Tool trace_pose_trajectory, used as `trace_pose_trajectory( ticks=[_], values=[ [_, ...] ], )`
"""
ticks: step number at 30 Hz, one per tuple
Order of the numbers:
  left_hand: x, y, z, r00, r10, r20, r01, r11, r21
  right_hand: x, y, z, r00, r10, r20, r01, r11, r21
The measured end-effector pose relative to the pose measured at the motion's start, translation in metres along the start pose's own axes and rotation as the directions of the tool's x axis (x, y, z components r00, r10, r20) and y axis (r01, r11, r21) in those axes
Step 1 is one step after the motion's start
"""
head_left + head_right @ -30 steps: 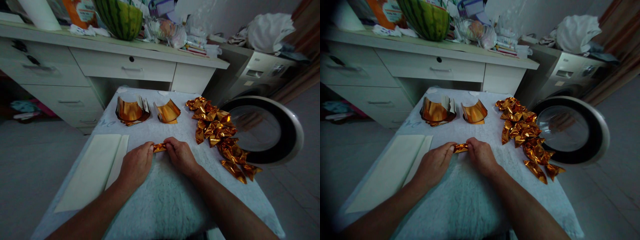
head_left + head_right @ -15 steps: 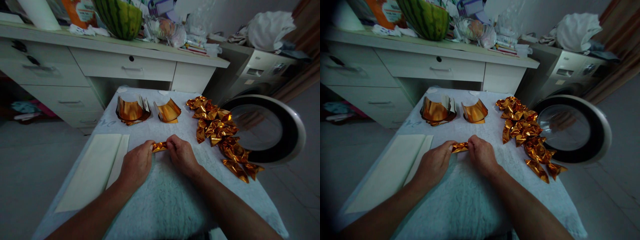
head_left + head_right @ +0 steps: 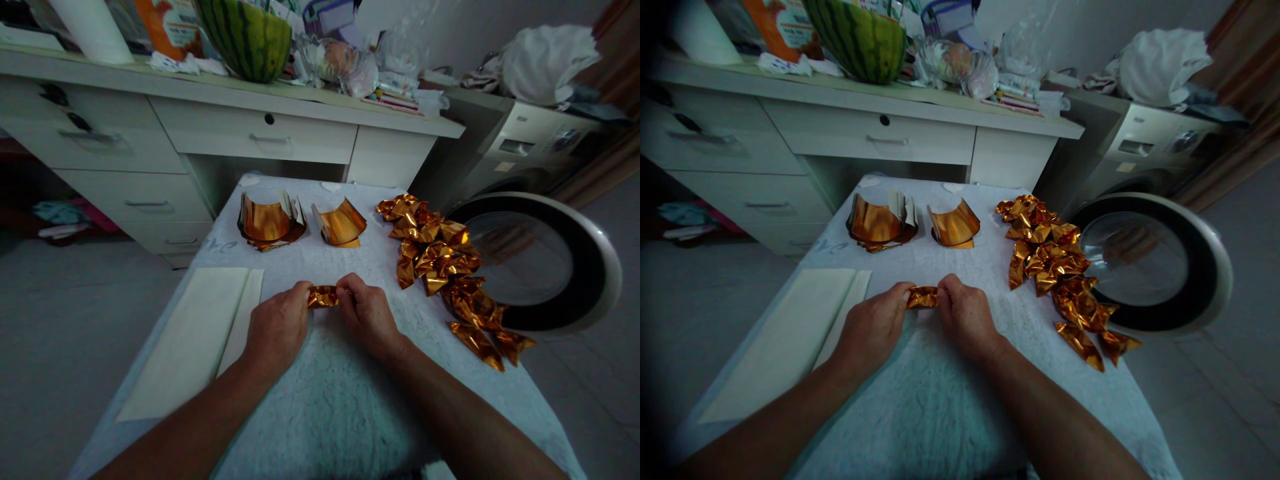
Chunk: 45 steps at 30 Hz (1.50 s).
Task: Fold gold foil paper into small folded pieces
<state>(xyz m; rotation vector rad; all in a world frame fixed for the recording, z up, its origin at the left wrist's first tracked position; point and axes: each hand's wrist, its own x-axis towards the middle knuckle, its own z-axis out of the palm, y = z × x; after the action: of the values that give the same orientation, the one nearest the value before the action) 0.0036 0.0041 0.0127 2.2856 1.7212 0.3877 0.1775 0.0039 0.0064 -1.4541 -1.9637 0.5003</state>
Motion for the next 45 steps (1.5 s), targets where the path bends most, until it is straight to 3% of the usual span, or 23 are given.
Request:
trace_pose_trajectory(
  ticks=[5, 11, 20, 28, 36, 45],
  values=[
    [-0.0027, 0.0032, 0.0020, 1.000, 0.022, 0.003, -0.022, 0.999, 0.034, 0.0001, -0.0005, 0.0008, 0.999, 0.031, -0.038, -0.031, 1.000, -0.002],
    [-0.0002, 0.0002, -0.0020, 0.998, -0.056, 0.003, 0.056, 0.998, 0.037, -0.0019, -0.0028, 0.0030, 0.999, -0.035, 0.021, 0.034, 0.999, 0.010],
    [-0.0006, 0.0026, -0.0011, 0.998, -0.026, 0.064, 0.025, 1.000, 0.015, -0.0021, -0.0017, 0.0030, 0.998, -0.025, -0.064, 0.026, 1.000, 0.017],
    [-0.0006, 0.0032, -0.0025, 0.997, -0.026, 0.078, 0.028, 0.999, -0.030, -0.0028, -0.0006, 0.0027, 0.997, -0.064, -0.050, 0.065, 0.998, 0.025],
    [-0.0001, 0.0015, -0.0001, 0.997, -0.043, 0.059, 0.045, 0.999, -0.031, -0.0038, -0.0009, 0.0032, 0.993, -0.107, -0.049, 0.108, 0.994, 0.022],
    [0.0003, -0.0014, 0.0011, 1.000, -0.009, 0.016, 0.011, 0.997, -0.076, -0.0022, -0.0002, 0.0003, 0.997, -0.050, -0.059, 0.057, 0.991, 0.118]
  ],
)
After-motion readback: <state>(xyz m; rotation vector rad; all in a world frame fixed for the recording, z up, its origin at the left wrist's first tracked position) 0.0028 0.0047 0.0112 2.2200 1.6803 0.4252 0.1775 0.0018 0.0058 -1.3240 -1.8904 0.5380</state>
